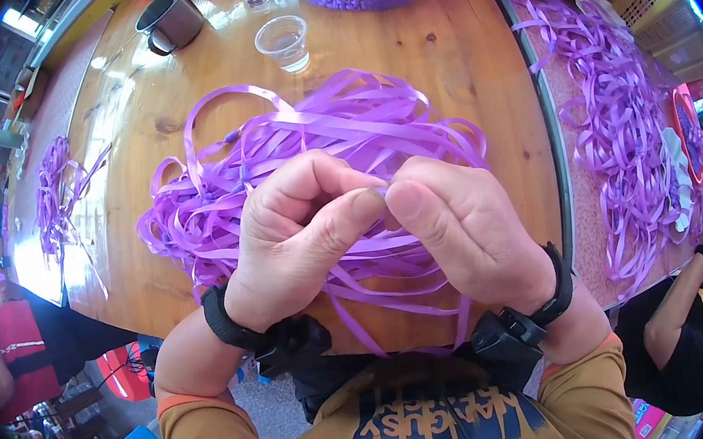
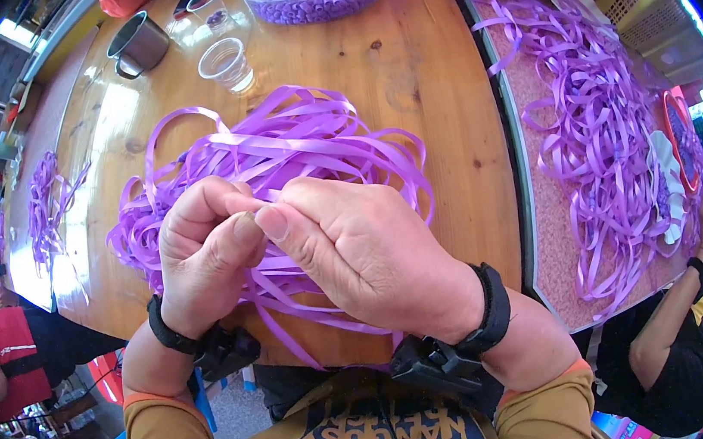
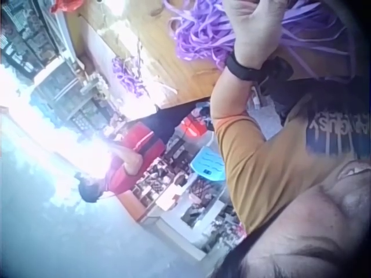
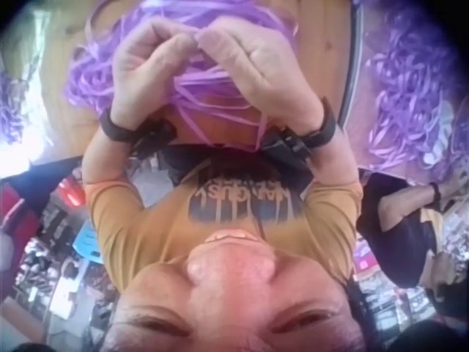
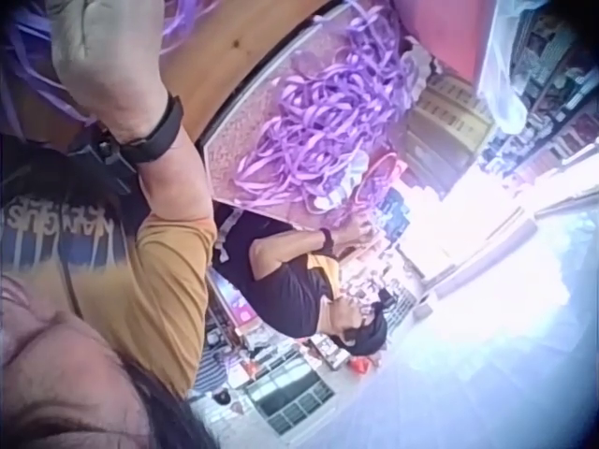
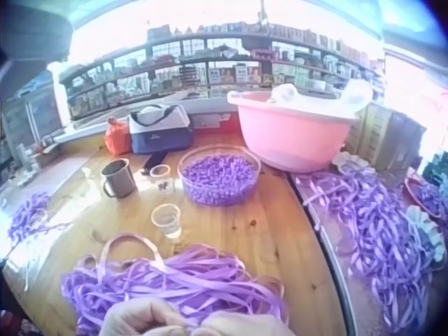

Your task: The person threads a small purple bead onto a purple ribbon and ties a knot to secure it before placing it on a pile.

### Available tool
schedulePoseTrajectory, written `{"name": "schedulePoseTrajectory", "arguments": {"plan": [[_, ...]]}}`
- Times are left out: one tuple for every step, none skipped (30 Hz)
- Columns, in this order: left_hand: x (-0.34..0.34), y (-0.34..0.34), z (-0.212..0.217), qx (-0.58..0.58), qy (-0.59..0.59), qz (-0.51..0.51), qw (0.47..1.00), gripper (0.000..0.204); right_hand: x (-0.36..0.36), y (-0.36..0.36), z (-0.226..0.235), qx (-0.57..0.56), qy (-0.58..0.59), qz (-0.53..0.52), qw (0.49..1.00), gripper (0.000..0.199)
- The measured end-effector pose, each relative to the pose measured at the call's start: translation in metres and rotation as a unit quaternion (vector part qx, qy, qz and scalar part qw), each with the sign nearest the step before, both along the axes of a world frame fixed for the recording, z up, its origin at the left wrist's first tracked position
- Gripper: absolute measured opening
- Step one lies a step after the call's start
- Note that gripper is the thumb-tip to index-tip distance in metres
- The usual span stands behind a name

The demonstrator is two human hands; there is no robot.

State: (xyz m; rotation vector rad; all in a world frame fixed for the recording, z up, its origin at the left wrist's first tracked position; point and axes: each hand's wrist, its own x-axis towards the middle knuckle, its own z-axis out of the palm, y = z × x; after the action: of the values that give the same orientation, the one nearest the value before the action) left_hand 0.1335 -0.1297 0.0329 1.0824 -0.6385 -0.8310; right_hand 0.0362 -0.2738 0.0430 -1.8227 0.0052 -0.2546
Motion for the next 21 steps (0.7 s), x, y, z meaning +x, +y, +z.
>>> {"name": "schedulePoseTrajectory", "arguments": {"plan": [[-0.001, -0.001, 0.001, 0.001, 0.0, -0.001, 1.0, 0.011, 0.0, 0.0, -0.002, 0.003, -0.021, -0.01, 1.0, 0.032], [-0.002, -0.001, 0.002, 0.01, -0.054, 0.012, 0.998, 0.01, 0.0, 0.001, -0.003, 0.005, -0.042, -0.02, 0.999, 0.033], [-0.003, -0.002, 0.003, 0.019, -0.108, 0.026, 0.994, 0.009, -0.001, 0.002, -0.002, 0.006, -0.041, -0.021, 0.999, 0.033], [-0.003, -0.001, 0.003, 0.019, -0.108, 0.025, 0.994, 0.009, -0.002, 0.005, 0.0, 0.032, -0.027, -0.02, 0.999, 0.034], [-0.003, 0.0, 0.003, 0.014, -0.181, 0.036, 0.983, 0.009, -0.004, 0.006, 0.003, 0.057, -0.013, -0.018, 0.998, 0.034], [-0.002, 0.001, 0.003, 0.008, -0.253, 0.046, 0.966, 0.01, -0.005, 0.008, 0.004, 0.058, -0.013, -0.018, 0.998, 0.034], [-0.003, 0.002, 0.003, 0.009, -0.253, 0.047, 0.966, 0.01, -0.006, 0.009, 0.005, 0.094, -0.015, -0.005, 0.995, 0.035], [-0.003, 0.003, 0.003, -0.006, -0.311, 0.056, 0.949, 0.011, -0.006, 0.01, 0.005, 0.129, -0.017, 0.008, 0.991, 0.035], [-0.003, 0.004, 0.003, -0.02, -0.368, 0.065, 0.927, 0.013, -0.006, 0.01, 0.004, 0.13, -0.016, 0.009, 0.991, 0.035], [-0.001, 0.002, 0.003, -0.045, -0.398, 0.072, 0.913, 0.017, -0.007, 0.01, 0.002, 0.145, -0.033, 0.025, 0.988, 0.031], [-0.001, 0.002, 0.003, -0.044, -0.398, 0.072, 0.913, 0.017, -0.007, 0.01, 0.001, 0.161, -0.05, 0.041, 0.985, 0.028], [0.0, 0.002, 0.002, -0.057, -0.459, 0.09, 0.882, 0.018, -0.008, 0.012, 0.001, 0.161, -0.05, 0.041, 0.985, 0.028], [0.0, 0.002, 0.002, -0.07, -0.517, 0.108, 0.846, 0.019, -0.008, 0.014, 0.001, 0.179, -0.041, 0.038, 0.982, 0.029], [-0.001, 0.002, 0.002, -0.069, -0.518, 0.108, 0.846, 0.019, -0.008, 0.015, 0.002, 0.196, -0.032, 0.035, 0.979, 0.029], [-0.003, 0.0, 0.002, -0.075, -0.537, 0.124, 0.831, 0.019, -0.009, 0.015, 0.003, 0.197, -0.033, 0.036, 0.979, 0.029], [-0.003, -0.001, 0.001, -0.08, -0.557, 0.139, 0.815, 0.02, -0.01, 0.014, 0.005, 0.217, 0.014, 0.039, 0.975, 0.033], [-0.003, -0.002, 0.0, -0.08, -0.558, 0.14, 0.814, 0.02, -0.011, 0.013, 0.006, 0.236, 0.06, 0.042, 0.969, 0.038], [-0.002, -0.003, -0.001, -0.087, -0.538, 0.142, 0.826, 0.02, -0.01, 0.012, 0.006, 0.236, 0.059, 0.043, 0.969, 0.038], [-0.001, -0.003, -0.003, -0.094, -0.517, 0.143, 0.839, 0.02, -0.009, 0.009, 0.005, 0.245, 0.084, 0.048, 0.965, 0.04], [0.0, -0.002, -0.005, -0.079, -0.492, 0.133, 0.856, 0.017, -0.009, 0.008, 0.004, 0.253, 0.11, 0.054, 0.96, 0.041], [0.0, 0.0, -0.004, -0.08, -0.493, 0.133, 0.856, 0.017, -0.008, 0.009, 0.004, 0.253, 0.109, 0.053, 0.96, 0.041]]}}
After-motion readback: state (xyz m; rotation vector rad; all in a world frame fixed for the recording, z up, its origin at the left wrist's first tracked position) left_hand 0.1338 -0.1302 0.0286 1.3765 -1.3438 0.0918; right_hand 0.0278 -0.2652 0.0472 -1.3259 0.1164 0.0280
